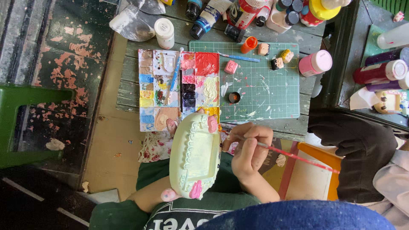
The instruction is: The person paints a small ceramic trinket tray with a paintbrush, adding orange details to the pink flower decorations on its edge. They dip the brush in paint, rotate the tray to reach different spots, and later open a small paint container and stir the brush in a cup.
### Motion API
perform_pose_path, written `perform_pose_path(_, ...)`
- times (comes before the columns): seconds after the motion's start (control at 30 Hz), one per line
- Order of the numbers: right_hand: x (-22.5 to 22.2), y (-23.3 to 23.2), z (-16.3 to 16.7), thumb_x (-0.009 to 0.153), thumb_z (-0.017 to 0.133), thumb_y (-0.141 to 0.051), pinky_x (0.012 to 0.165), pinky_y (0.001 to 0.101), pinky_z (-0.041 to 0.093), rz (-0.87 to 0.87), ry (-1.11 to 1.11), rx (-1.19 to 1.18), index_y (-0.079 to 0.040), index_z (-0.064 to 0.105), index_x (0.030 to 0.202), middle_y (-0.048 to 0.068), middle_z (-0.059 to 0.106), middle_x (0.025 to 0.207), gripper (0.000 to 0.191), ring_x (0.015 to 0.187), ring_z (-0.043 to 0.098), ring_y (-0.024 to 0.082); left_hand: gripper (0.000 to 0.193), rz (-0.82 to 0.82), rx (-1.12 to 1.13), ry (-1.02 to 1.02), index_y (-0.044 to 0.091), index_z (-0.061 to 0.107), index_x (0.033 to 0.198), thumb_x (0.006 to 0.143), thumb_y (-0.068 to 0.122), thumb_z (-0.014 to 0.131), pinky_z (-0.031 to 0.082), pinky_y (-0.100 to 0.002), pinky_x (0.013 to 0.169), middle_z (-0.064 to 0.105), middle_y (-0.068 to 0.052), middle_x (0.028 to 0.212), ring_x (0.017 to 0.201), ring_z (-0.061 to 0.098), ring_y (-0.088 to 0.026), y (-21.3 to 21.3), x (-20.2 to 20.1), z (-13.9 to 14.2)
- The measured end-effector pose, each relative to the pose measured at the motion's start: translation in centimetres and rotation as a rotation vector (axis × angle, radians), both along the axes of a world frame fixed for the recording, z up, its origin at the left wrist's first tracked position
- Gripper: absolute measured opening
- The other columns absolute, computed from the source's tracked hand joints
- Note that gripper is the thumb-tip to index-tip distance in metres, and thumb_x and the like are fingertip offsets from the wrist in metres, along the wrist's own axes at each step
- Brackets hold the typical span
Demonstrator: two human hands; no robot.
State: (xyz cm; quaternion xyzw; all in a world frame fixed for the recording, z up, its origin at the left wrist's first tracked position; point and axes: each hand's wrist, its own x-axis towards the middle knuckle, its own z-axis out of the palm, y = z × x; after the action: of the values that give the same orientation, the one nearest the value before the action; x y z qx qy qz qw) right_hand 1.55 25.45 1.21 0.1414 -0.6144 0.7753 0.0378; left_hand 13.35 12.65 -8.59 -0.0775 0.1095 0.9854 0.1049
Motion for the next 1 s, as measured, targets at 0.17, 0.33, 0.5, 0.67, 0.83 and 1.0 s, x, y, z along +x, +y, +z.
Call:
perform_pose_path(0.17, 0.2, 0.0, 0.4, 0.109, 0.04, -0.014, 0.058, 0.0319, 0.052, 0.019, 0.034, 0.041, -0.007, 0.035, 0.12, 0.021, 0.059, 0.106, 0.014, 0.065, 0.057, 0.02, 0.129, 0.002, -0.006, -0.008, 0.008, 0.022, 0.166, 0.075, 0.097, 0.046, 0.036, -0.056, 0.116, 0.034, -0.015, 0.164, 0.144, 0.04, -0.034, 0.0, 0.8, -0.9)
perform_pose_path(0.33, 0.3, 0.0, 0.5, 0.108, 0.041, -0.01, 0.06, 0.031, 0.052, 0.018, 0.035, 0.058, -0.006, 0.034, 0.119, 0.022, 0.059, 0.106, 0.013, 0.066, 0.056, 0.018, 0.129, 0.002, -0.009, -0.007, 0.008, 0.022, 0.166, 0.075, 0.096, 0.046, 0.036, -0.056, 0.116, 0.034, -0.015, 0.164, 0.144, 0.04, -0.034, 0.1, 1.2, -1.6)
perform_pose_path(0.5, 0.3, 0.2, 0.4, 0.108, 0.041, -0.008, 0.06, 0.0302, 0.052, 0.007, 0.038, 0.099, -0.006, 0.034, 0.117, 0.022, 0.061, 0.106, 0.012, 0.066, 0.055, 0.018, 0.129, 0.0, -0.006, -0.002, 0.009, 0.022, 0.166, 0.075, 0.096, 0.047, 0.036, -0.057, 0.116, 0.034, -0.015, 0.164, 0.144, 0.04, -0.034, 0.2, 1.5, -2.4)
perform_pose_path(0.67, 0.3, 0.2, 0.3, 0.108, 0.04, -0.007, 0.061, 0.0306, 0.052, 0.015, 0.043, 0.089, -0.006, 0.034, 0.118, 0.022, 0.06, 0.107, 0.012, 0.067, 0.056, 0.018, 0.129, -0.003, 0.002, 0.0, 0.009, 0.021, 0.166, 0.075, 0.096, 0.047, 0.036, -0.057, 0.116, 0.034, -0.015, 0.164, 0.144, 0.04, -0.034, 0.2, 1.8, -2.7)
perform_pose_path(0.83, 0.4, 0.1, 0.4, 0.108, 0.04, -0.006, 0.06, 0.031, 0.053, -0.003, 0.041, 0.116, -0.006, 0.035, 0.118, 0.022, 0.06, 0.109, 0.01, 0.068, 0.057, 0.018, 0.129, 0.002, 0.002, -0.004, 0.009, 0.021, 0.166, 0.075, 0.096, 0.047, 0.036, -0.057, 0.116, 0.034, -0.015, 0.164, 0.144, 0.04, -0.035, -0.2, 1.4, -1.6)
perform_pose_path(1.0, 0.3, 0.1, 0.5, 0.109, 0.04, -0.007, 0.061, 0.0306, 0.054, 0.012, 0.044, 0.122, -0.005, 0.035, 0.118, 0.022, 0.06, 0.11, 0.01, 0.07, 0.057, 0.018, 0.129, 0.017, -0.013, -0.005, 0.009, 0.021, 0.167, 0.075, 0.095, 0.048, 0.037, -0.057, 0.116, 0.034, -0.015, 0.164, 0.144, 0.04, -0.035, -0.9, 0.4, 0.5)
